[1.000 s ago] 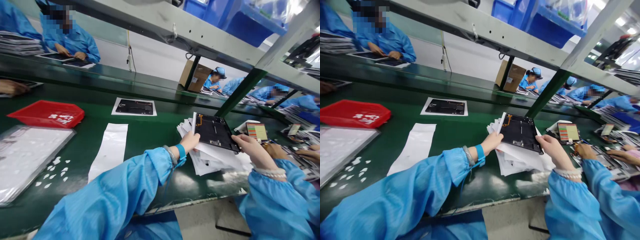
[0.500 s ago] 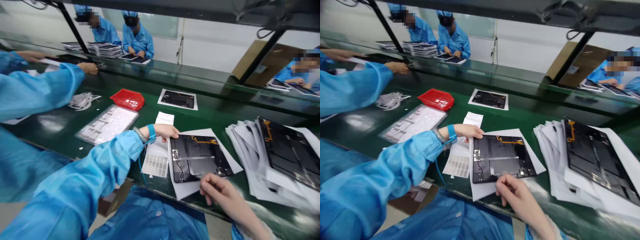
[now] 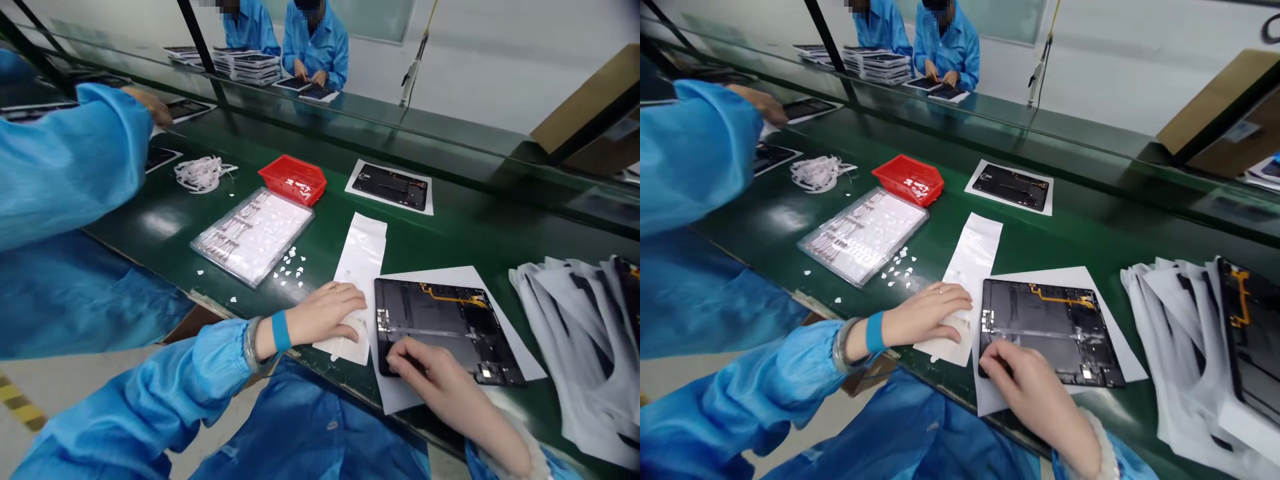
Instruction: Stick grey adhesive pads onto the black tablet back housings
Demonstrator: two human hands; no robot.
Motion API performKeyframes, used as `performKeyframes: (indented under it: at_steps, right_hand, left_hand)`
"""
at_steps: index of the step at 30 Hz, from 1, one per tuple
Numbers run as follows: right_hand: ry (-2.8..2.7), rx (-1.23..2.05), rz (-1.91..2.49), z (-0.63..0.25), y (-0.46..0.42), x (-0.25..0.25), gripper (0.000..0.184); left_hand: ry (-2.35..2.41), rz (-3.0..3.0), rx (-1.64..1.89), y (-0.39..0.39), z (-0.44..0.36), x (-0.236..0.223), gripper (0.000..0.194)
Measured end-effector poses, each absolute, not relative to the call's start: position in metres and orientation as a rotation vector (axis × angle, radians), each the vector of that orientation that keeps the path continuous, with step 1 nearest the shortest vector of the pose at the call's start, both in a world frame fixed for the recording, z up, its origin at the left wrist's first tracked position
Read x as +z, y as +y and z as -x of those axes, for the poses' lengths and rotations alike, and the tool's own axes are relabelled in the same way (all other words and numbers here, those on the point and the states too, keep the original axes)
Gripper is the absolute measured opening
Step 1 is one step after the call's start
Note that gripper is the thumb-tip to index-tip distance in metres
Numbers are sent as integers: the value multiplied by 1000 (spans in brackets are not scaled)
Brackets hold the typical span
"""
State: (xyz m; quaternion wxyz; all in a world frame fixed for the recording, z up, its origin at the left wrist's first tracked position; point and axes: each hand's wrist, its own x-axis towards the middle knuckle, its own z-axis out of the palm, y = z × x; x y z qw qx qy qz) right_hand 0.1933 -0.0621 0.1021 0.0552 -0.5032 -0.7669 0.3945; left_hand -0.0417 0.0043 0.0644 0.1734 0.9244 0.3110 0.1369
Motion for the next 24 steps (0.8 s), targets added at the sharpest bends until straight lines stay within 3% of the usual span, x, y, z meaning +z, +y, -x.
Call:
performKeyframes:
  at_steps: [2, 5, 9, 17, 21, 24]
  right_hand:
    - [-2470, 1017, 1432, -182, -59, 98, 21]
    - [-2691, 437, 1328, -171, -58, 84, 21]
    - [-2718, -138, 1397, -174, -59, 68, 20]
    - [-2717, -139, 1468, -170, -50, 73, 24]
    - [-2698, 3, 1518, -168, -47, 76, 25]
    - [-2630, 188, 1553, -171, -44, 80, 24]
  left_hand:
    - [930, -2608, 370, 5, 40, 55, 35]
    - [951, -2606, 344, 7, 40, 52, 20]
    - [990, -2638, 355, 5, 50, 52, 33]
    - [873, -2700, 424, 0, 45, 51, 39]
    - [978, -2585, 449, 7, 36, 48, 19]
    - [997, -2571, 459, 14, 36, 50, 18]
